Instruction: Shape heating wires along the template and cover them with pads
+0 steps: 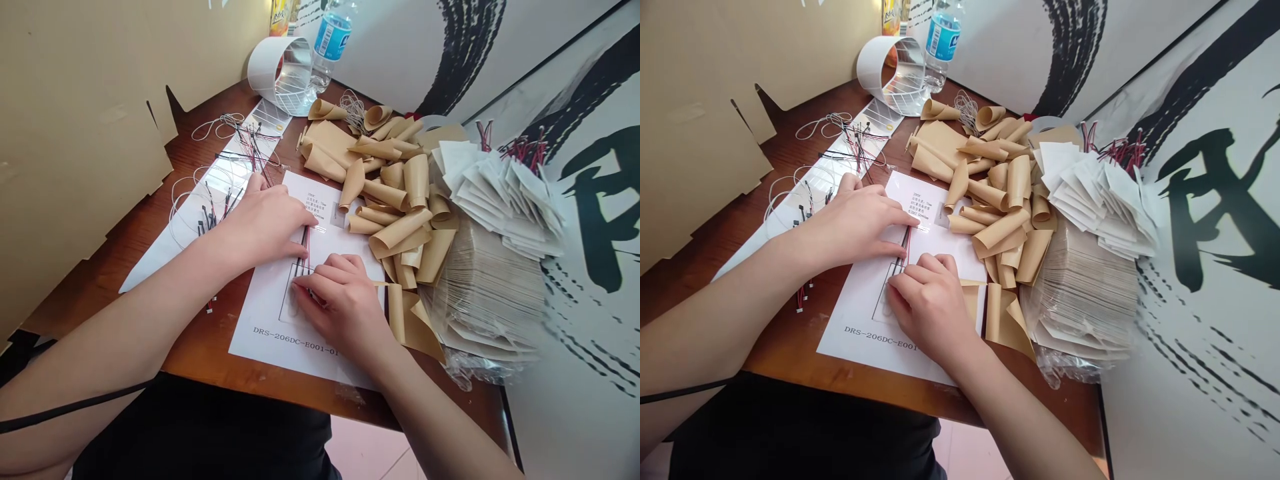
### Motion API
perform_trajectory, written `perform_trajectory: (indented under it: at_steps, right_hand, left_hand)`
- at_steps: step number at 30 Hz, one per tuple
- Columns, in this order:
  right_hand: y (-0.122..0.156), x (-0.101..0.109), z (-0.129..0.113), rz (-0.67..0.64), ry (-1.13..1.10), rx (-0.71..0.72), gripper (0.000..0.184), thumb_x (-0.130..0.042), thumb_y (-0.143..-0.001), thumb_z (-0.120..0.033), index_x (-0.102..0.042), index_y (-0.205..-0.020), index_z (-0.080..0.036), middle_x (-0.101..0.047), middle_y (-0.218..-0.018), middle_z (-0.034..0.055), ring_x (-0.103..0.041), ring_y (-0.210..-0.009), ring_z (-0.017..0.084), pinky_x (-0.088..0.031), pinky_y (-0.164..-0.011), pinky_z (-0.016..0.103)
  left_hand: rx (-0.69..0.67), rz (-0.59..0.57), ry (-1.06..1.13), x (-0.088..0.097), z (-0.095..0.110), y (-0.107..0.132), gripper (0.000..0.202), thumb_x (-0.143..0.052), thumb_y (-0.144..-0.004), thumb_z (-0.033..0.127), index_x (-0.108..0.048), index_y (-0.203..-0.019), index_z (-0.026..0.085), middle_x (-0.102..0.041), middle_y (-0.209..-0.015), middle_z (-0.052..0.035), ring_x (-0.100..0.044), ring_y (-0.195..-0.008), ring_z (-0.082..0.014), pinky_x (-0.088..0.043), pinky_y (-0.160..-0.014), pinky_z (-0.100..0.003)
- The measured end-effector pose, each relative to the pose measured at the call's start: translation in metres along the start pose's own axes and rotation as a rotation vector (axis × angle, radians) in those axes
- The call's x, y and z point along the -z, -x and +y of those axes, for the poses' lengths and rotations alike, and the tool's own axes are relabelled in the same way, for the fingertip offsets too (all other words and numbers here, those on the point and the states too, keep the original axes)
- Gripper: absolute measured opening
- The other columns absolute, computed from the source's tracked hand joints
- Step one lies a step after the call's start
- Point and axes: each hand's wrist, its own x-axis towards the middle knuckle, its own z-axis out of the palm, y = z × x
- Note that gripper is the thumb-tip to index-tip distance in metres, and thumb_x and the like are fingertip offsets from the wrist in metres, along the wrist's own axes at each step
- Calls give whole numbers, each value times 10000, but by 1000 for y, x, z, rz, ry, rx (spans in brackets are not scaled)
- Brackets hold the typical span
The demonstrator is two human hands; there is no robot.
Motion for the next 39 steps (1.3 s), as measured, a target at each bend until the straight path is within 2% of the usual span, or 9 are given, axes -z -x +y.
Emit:
perform_trajectory:
  at_steps: [18, 26, 33, 39]
  right_hand:
    - [0, -2, 1, -5, 0, 21, 244, -586, -943, -126, -668, -722, -193, -564, -568, -26, -429, -635, 144, -339, -713, 320]
    - [1, 7, -3, -97, -7, -2, 220, -582, -954, -144, -725, -792, -181, -616, -622, -7, -440, -689, 163, -325, -750, 351]
    - [0, 19, -4, -195, -76, -48, 230, -548, -864, -81, -749, -860, -193, -623, -650, 4, -421, -719, 179, -307, -742, 370]
    - [1, 22, -4, -223, -18, -14, 227, -546, -889, -81, -703, -775, -199, -604, -658, 7, -403, -723, 180, -295, -760, 377]
  left_hand:
    - [1, -13, 36, 1, 1, 0, 457, -789, -757, 534, -768, -1160, 319, -778, -998, -47, -599, -1082, -332, -312, -1050, -594]
    - [21, -55, 49, 4, 3, 0, 527, -820, -738, 533, -756, -1205, 299, -772, -1036, -70, -590, -1120, -366, -302, -1037, -587]
    - [-2, -14, 29, 1, 1, 0, 485, -793, -747, 564, -763, -1163, 315, -789, -1007, -39, -604, -1074, -329, -328, -1031, -562]
    - [19, -35, 38, 1, 2, -1, 520, -815, -717, 554, -761, -1178, 320, -786, -972, -41, -600, -1075, -342, -319, -1038, -601]
